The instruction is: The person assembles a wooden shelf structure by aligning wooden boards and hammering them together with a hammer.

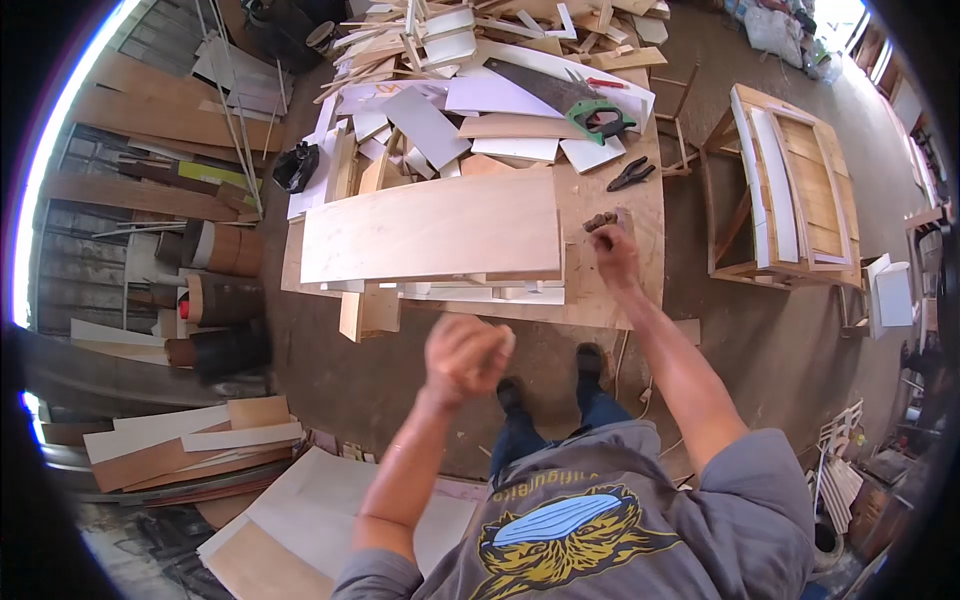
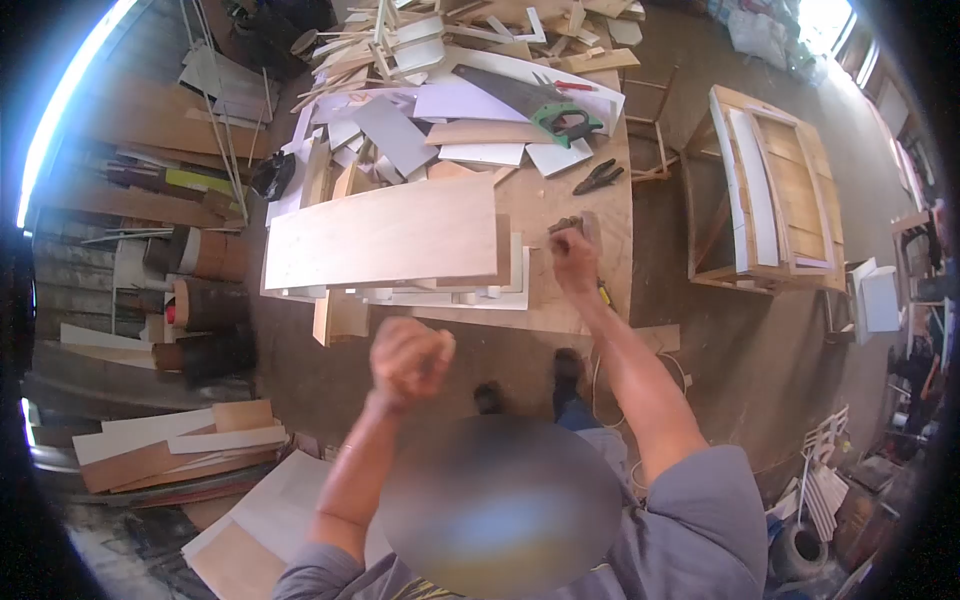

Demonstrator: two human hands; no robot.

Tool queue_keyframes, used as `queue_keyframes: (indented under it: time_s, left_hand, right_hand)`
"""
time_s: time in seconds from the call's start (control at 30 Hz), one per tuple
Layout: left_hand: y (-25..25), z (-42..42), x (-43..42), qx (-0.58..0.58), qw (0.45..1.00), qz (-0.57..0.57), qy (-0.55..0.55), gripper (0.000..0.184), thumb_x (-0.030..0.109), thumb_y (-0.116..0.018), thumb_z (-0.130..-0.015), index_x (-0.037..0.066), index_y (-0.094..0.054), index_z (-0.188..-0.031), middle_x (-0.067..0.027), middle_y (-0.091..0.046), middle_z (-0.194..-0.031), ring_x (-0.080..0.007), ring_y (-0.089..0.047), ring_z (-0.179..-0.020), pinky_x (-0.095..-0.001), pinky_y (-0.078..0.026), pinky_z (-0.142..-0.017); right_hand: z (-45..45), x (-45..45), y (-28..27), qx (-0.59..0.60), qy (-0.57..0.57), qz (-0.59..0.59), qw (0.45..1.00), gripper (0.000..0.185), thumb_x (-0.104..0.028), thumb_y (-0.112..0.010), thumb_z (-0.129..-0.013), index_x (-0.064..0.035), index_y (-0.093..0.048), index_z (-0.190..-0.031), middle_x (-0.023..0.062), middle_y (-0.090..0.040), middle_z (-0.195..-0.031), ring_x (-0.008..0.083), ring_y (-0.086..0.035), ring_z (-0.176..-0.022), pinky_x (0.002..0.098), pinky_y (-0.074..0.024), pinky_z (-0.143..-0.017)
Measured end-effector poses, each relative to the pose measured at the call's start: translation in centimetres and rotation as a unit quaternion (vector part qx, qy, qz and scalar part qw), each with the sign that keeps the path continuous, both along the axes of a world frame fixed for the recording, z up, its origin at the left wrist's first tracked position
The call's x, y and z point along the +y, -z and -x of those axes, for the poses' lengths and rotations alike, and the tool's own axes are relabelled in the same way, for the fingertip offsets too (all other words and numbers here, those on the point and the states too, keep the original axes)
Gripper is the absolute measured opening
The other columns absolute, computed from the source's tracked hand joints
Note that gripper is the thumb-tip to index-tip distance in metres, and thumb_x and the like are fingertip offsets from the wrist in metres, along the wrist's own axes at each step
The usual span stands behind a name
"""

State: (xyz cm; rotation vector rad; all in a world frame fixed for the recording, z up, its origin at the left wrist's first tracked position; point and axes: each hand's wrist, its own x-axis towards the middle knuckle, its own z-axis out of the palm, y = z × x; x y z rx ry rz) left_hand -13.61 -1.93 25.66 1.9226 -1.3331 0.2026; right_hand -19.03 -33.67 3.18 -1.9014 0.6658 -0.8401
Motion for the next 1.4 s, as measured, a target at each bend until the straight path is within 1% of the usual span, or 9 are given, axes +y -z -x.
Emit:
queue_keyframes:
  time_s: [0.17,0.3,0.33,0.83,1.0,1.1,1.17,1.27,1.4]
  left_hand:
    - [-8.2,-10.2,0.0,0.002,0.999,-0.049,0.006,0.045,0.020,-0.087,-0.084,0.008,-0.075,-0.125,-0.0141,-0.073,-0.130,-0.0364,-0.063,-0.127,-0.0505,-0.051,-0.107]
    - [-9.4,-13.7,-0.1,-0.088,0.987,-0.129,0.048,0.069,0.047,-0.085,-0.088,0.014,-0.065,-0.145,-0.0150,-0.058,-0.156,-0.0397,-0.048,-0.148,-0.0549,-0.039,-0.121]
    - [-9.3,-14.2,0.3,-0.090,0.984,-0.146,0.052,0.074,0.052,-0.083,-0.088,0.015,-0.063,-0.149,-0.0152,-0.054,-0.160,-0.0398,-0.044,-0.151,-0.0550,-0.037,-0.124]
    - [-10.8,-20.1,2.4,-0.131,0.946,-0.271,0.122,0.136,0.081,-0.086,-0.062,0.015,-0.033,-0.168,-0.0197,-0.038,-0.170,-0.0423,-0.027,-0.161,-0.0579,-0.024,-0.131]
    - [-11.2,-22.9,5.1,-0.024,0.964,-0.263,0.029,0.119,0.060,-0.095,-0.066,0.011,-0.045,-0.162,-0.0192,-0.037,-0.171,-0.0415,-0.027,-0.162,-0.0572,-0.026,-0.131]
    - [-9.3,-24.6,8.0,0.084,0.961,-0.220,-0.144,0.101,0.037,-0.095,-0.077,0.007,-0.048,-0.161,-0.0200,-0.042,-0.168,-0.0410,-0.035,-0.159,-0.0544,-0.033,-0.128]
    - [-8.0,-26.4,9.8,0.068,0.959,-0.190,-0.200,0.087,0.032,-0.088,-0.090,0.004,-0.046,-0.161,-0.0208,-0.047,-0.165,-0.0354,-0.048,-0.150,-0.0475,-0.038,-0.124]
    - [-5.3,-27.7,12.2,0.351,0.892,-0.038,-0.284,0.072,0.027,-0.076,-0.103,0.001,-0.044,-0.162,-0.0191,-0.056,-0.157,-0.0257,-0.058,-0.137,-0.0393,-0.042,-0.119]
    - [-5.3,-27.6,12.1,0.431,0.841,-0.035,-0.326,0.050,0.014,-0.061,-0.112,-0.006,-0.049,-0.156,-0.0126,-0.070,-0.137,-0.0165,-0.063,-0.124,-0.0301,-0.046,-0.111]
  right_hand:
    - [1.4,0.2,-17.9,-0.054,0.007,-0.040,0.998,0.007,-0.008,-0.074,-0.099,-0.0012,-0.073,-0.101,0.0058,-0.077,-0.087,0.0133,-0.071,-0.080,0.0310,-0.0564,-0.074]
    - [1.0,4.5,-23.4,-0.108,-0.037,0.033,0.993,0.005,-0.006,-0.073,-0.103,-0.0009,-0.072,-0.102,-0.0022,-0.069,-0.090,0.0041,-0.060,-0.075,0.0230,-0.0503,-0.067]
    - [1.0,6.4,-24.6,-0.094,-0.042,-0.054,0.993,0.006,-0.006,-0.074,-0.103,-0.0012,-0.070,-0.103,-0.0044,-0.065,-0.088,0.0018,-0.054,-0.073,0.0218,-0.0460,-0.064]
    - [-1.1,8.0,-25.9,-0.083,-0.064,-0.100,0.989,0.006,-0.004,-0.071,-0.104,-0.0007,-0.069,-0.108,0.0015,-0.071,-0.108,0.0068,-0.063,-0.095,0.0264,-0.0514,-0.091]
    - [-3.4,4.3,-24.9,-0.124,-0.129,-0.136,0.974,0.007,0.001,-0.068,-0.103,-0.0015,-0.063,-0.108,0.0102,-0.064,-0.129,0.0141,-0.060,-0.117,0.0320,-0.0476,-0.103]
    - [-5.1,3.2,-24.4,-0.155,-0.134,-0.178,0.962,0.009,0.003,-0.068,-0.102,-0.0015,-0.062,-0.107,0.0093,-0.065,-0.124,0.0132,-0.061,-0.109,0.0300,-0.0508,-0.094]
    - [-5.9,2.4,-23.4,-0.144,-0.156,-0.173,0.962,0.011,0.003,-0.068,-0.102,-0.0016,-0.061,-0.109,0.0136,-0.065,-0.126,0.0160,-0.060,-0.112,0.0311,-0.0504,-0.096]
    - [-6.9,1.5,-23.0,-0.109,-0.182,-0.114,0.971,0.011,0.003,-0.068,-0.101,-0.0024,-0.061,-0.108,0.0141,-0.068,-0.123,0.0192,-0.064,-0.108,0.0329,-0.0518,-0.096]
    - [-7.7,2.0,-23.6,-0.078,-0.195,-0.169,0.963,0.011,0.003,-0.067,-0.102,-0.0028,-0.061,-0.108,0.0127,-0.070,-0.118,0.0175,-0.067,-0.104,0.0317,-0.0539,-0.094]
